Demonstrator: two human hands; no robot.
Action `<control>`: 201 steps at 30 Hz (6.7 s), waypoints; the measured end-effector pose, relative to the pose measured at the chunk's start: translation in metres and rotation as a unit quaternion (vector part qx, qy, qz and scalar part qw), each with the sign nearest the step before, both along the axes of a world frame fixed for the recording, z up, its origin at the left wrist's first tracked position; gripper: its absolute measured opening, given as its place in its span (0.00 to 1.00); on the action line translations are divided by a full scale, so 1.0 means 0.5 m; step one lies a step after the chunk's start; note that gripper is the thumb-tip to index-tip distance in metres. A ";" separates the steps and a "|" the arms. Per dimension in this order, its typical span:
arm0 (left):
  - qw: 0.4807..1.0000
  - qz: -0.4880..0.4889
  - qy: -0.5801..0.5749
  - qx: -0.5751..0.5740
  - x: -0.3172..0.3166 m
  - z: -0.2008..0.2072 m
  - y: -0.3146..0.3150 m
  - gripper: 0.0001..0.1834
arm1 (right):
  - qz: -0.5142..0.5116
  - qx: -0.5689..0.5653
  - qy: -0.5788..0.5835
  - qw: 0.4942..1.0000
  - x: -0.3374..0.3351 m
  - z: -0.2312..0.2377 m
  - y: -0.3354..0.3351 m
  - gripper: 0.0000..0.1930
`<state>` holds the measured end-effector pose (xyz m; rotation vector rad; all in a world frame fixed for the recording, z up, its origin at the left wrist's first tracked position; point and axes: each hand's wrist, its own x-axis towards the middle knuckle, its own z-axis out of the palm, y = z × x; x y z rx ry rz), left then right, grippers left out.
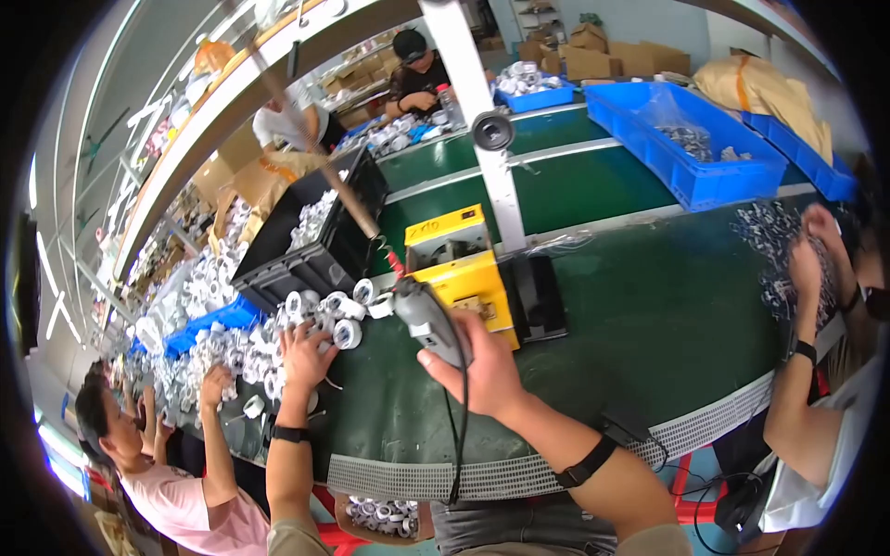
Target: The person picks up a camera housing, inserts a wire through its center, and presses the housing against a machine. They then use a handheld power tool on the assembly before placing the unit back onto the table.
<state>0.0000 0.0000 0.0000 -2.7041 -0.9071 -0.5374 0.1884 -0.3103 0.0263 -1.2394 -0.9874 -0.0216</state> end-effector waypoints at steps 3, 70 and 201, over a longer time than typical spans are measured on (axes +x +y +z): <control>0.999 0.034 0.004 -0.014 0.010 0.026 0.006 0.15 | -0.060 -0.003 -0.052 0.997 0.003 0.006 0.013 0.26; 0.843 -0.414 -0.273 -0.207 0.167 0.029 -0.419 0.13 | 0.016 -0.040 0.083 0.996 0.007 -0.050 -0.001 0.22; 0.466 -0.280 -0.212 -0.812 0.150 0.006 -0.432 0.29 | 0.131 -0.296 0.034 0.945 0.034 -0.026 -0.105 0.04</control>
